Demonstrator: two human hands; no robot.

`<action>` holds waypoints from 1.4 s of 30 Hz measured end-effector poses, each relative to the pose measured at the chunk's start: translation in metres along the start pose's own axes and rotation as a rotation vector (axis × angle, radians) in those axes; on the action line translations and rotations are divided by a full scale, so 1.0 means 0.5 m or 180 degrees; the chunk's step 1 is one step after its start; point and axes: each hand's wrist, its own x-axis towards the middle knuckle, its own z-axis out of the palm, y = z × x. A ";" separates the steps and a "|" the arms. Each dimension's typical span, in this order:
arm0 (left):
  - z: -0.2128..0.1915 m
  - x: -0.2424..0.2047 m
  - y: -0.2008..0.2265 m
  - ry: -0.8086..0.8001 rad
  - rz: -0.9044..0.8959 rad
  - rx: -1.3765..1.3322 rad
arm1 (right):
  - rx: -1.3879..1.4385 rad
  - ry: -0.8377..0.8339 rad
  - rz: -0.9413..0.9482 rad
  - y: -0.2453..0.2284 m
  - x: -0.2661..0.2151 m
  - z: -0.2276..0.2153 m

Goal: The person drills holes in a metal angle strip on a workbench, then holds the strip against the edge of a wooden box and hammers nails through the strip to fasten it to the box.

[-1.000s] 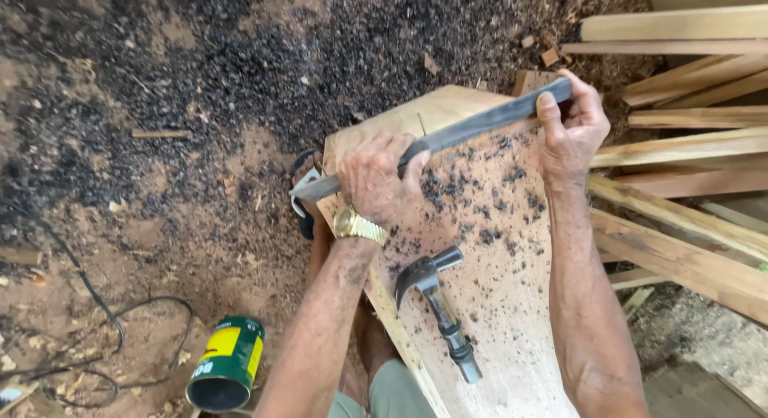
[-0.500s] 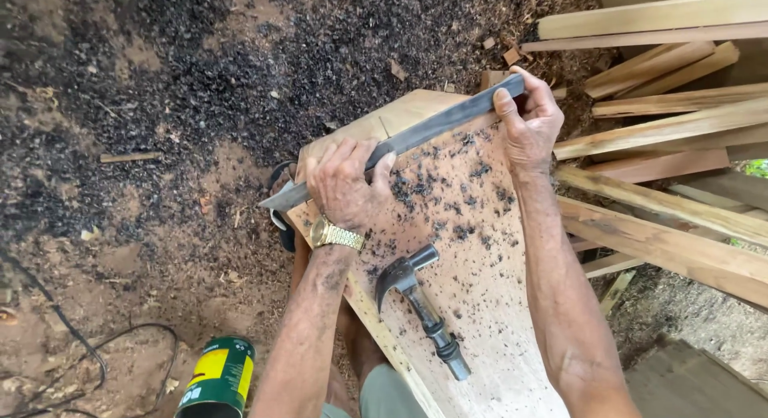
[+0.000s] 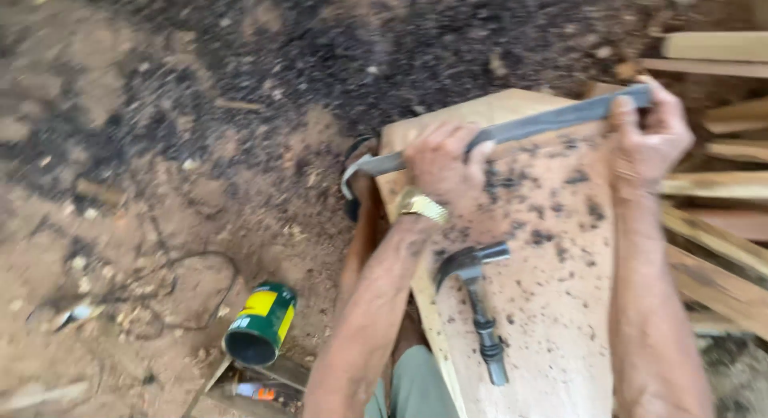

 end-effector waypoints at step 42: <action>0.005 -0.006 -0.032 0.0249 0.0735 0.0626 | 0.0620 -0.0148 0.0755 -0.039 -0.003 0.015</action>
